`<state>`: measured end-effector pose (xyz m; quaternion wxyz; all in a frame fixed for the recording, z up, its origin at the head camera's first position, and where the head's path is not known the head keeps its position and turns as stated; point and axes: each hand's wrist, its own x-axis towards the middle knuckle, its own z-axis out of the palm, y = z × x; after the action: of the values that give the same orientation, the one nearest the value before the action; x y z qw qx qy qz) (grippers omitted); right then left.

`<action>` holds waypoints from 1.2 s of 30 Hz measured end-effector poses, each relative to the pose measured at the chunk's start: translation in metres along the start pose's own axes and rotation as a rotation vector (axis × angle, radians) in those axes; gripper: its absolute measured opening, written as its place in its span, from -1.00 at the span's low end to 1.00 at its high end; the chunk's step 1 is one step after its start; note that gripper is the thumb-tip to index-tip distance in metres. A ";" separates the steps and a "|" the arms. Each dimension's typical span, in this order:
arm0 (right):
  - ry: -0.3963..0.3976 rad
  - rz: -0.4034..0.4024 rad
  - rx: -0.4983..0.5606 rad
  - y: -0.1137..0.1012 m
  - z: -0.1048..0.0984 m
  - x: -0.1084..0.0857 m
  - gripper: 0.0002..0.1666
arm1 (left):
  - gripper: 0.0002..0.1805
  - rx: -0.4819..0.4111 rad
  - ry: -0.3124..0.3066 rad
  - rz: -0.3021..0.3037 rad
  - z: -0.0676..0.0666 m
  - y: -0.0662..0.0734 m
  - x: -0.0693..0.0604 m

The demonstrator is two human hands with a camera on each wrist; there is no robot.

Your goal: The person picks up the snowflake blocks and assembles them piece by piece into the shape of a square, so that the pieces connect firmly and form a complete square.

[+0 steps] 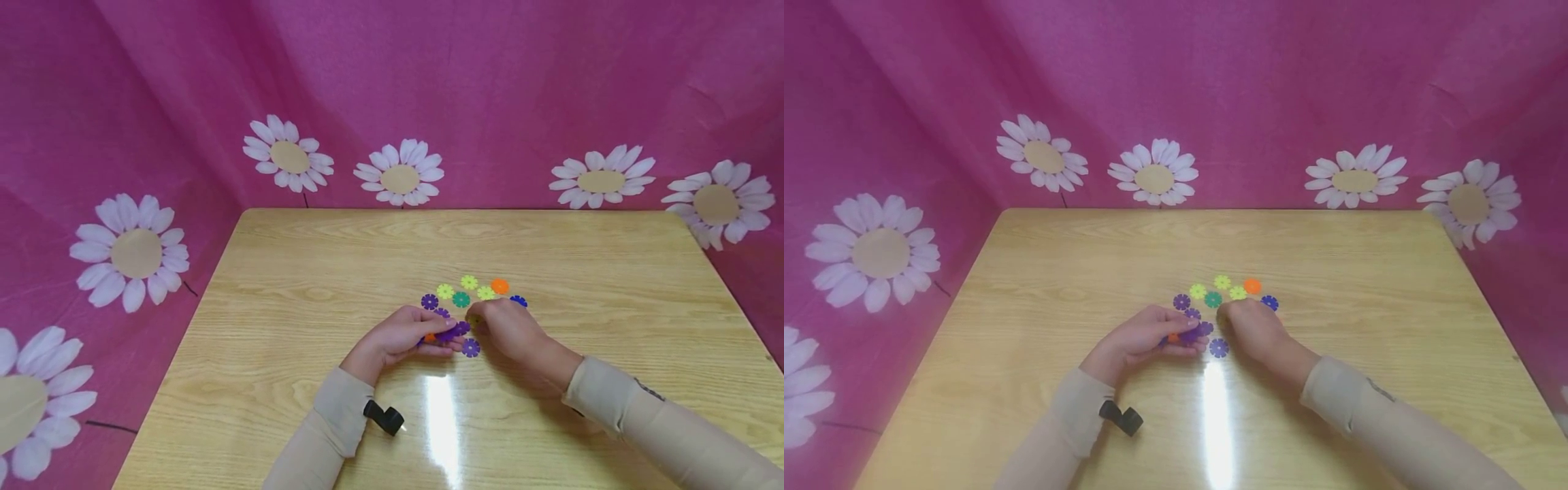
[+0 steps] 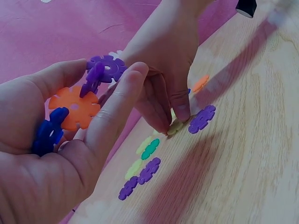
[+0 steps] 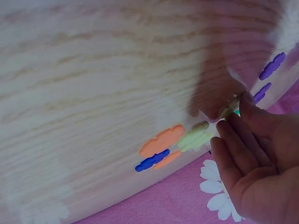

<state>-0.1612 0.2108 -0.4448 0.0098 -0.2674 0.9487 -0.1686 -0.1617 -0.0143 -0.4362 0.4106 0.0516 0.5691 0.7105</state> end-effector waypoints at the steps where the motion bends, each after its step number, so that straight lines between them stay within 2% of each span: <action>1: -0.003 0.006 0.003 0.000 0.000 0.000 -0.77 | -0.65 0.000 0.002 -0.001 0.000 0.000 0.000; 7: -0.030 0.049 0.029 0.000 -0.002 0.002 -0.72 | -0.65 0.000 0.012 -0.001 0.000 0.000 0.000; 14: 0.050 0.040 0.044 0.003 -0.005 0.000 -0.74 | -0.66 -0.003 0.020 0.008 -0.001 -0.001 0.001; 17: 0.060 0.038 0.053 0.005 -0.008 -0.001 -0.78 | -0.66 0.003 0.020 0.011 -0.002 -0.002 0.002; 24: 0.021 0.068 0.073 0.006 -0.013 0.000 -0.83 | -0.64 0.012 0.016 0.015 -0.003 -0.002 0.002; 29: 0.036 0.082 0.095 0.005 -0.017 -0.002 -0.85 | -0.65 0.011 0.017 0.013 -0.004 -0.001 0.002; 32: 0.063 0.111 0.155 0.002 -0.023 -0.004 -0.86 | -0.66 0.008 0.020 0.015 -0.004 -0.001 0.002; 36: 0.095 0.167 0.310 -0.004 -0.034 -0.009 -0.92 | -0.66 -0.002 0.026 0.017 -0.004 -0.001 0.002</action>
<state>-0.1556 0.2230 -0.4117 0.0199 -0.1748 0.9295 -0.3241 -0.1651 -0.0162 -0.4396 0.3970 0.0466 0.5733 0.7152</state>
